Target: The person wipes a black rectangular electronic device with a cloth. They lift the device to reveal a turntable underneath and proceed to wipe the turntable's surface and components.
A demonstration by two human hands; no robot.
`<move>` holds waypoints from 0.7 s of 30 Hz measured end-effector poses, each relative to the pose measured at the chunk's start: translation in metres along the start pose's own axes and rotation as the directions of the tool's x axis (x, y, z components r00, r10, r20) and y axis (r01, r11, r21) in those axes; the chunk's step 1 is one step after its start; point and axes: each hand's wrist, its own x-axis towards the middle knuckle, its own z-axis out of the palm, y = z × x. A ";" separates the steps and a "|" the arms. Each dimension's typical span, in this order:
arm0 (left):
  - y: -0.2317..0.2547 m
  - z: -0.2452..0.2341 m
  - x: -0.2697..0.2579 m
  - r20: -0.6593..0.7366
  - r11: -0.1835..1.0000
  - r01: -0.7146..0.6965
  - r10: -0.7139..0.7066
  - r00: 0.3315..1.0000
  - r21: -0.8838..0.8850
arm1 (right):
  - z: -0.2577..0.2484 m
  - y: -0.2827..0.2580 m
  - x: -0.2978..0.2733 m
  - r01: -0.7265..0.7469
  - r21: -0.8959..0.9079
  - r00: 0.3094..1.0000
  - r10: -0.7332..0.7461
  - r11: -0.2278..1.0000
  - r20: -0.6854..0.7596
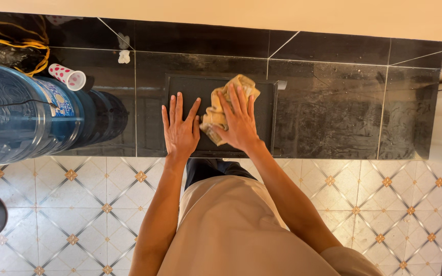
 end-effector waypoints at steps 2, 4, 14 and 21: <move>-0.001 0.000 0.000 0.005 1.000 0.001 -0.001 1.000 -0.019 | 0.000 -0.007 -0.017 0.000 -0.019 0.999 0.001 1.000 0.049; -0.002 0.000 0.000 0.000 1.000 0.003 -0.003 1.000 -0.025 | 0.001 -0.014 -0.035 0.014 -0.013 0.998 -0.013 1.000 0.066; -0.001 0.000 0.000 -0.006 1.000 0.007 -0.007 1.000 -0.024 | 0.006 -0.039 -0.080 0.104 0.013 0.991 -0.105 0.995 0.088; -0.009 -0.002 0.002 -0.047 0.994 -0.033 0.029 0.998 -0.100 | 0.018 -0.037 -0.047 0.023 0.074 1.000 -0.022 0.997 -0.013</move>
